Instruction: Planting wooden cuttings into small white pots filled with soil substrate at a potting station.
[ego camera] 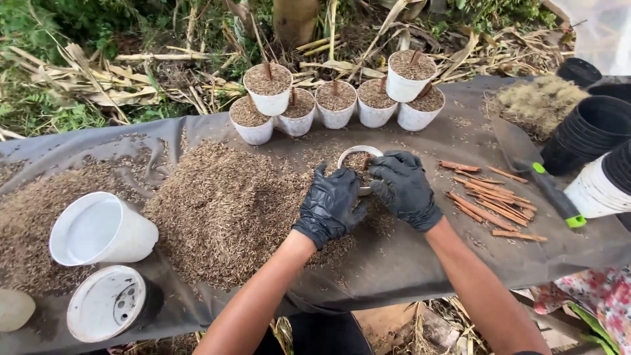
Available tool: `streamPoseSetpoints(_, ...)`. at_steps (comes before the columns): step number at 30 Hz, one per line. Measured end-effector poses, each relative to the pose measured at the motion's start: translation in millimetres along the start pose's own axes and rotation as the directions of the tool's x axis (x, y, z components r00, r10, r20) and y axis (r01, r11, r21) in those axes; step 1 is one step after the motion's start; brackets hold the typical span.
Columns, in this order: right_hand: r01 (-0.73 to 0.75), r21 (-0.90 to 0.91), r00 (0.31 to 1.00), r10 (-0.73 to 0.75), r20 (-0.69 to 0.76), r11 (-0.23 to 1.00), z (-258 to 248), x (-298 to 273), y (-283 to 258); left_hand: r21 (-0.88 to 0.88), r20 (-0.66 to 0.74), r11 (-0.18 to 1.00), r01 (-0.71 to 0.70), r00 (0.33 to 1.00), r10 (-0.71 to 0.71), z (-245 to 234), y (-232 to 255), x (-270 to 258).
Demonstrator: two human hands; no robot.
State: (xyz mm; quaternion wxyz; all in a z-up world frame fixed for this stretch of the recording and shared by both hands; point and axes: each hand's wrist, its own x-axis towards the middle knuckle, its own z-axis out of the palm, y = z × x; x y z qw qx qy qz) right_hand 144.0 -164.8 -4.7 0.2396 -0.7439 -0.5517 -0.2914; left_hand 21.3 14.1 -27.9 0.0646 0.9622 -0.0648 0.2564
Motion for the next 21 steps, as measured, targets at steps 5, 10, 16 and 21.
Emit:
streamPoseSetpoints(5,-0.045,0.031,0.998,0.044,0.050,0.998,4.0,-1.1,-4.0,0.001,-0.014,1.000,0.018,1.000,-0.018,-22.7,6.6,-3.5)
streamPoseSetpoints(10,-0.057,0.041,0.996,0.055,0.065,0.998,12.0,-9.8,6.0,-0.042,0.036,0.998,0.036,0.999,-0.035,-37.5,12.1,-0.2)
streamPoseSetpoints(16,-0.070,-0.059,0.994,0.074,0.080,0.996,22.6,-20.2,17.2,-0.008,0.073,1.000,0.002,0.997,-0.002,-30.0,11.8,-3.6)
streamPoseSetpoints(21,-0.093,0.028,0.989,0.090,0.114,0.995,13.7,-13.7,13.3,-0.027,0.069,1.000,0.008,0.998,-0.006,-36.3,13.7,-4.4)
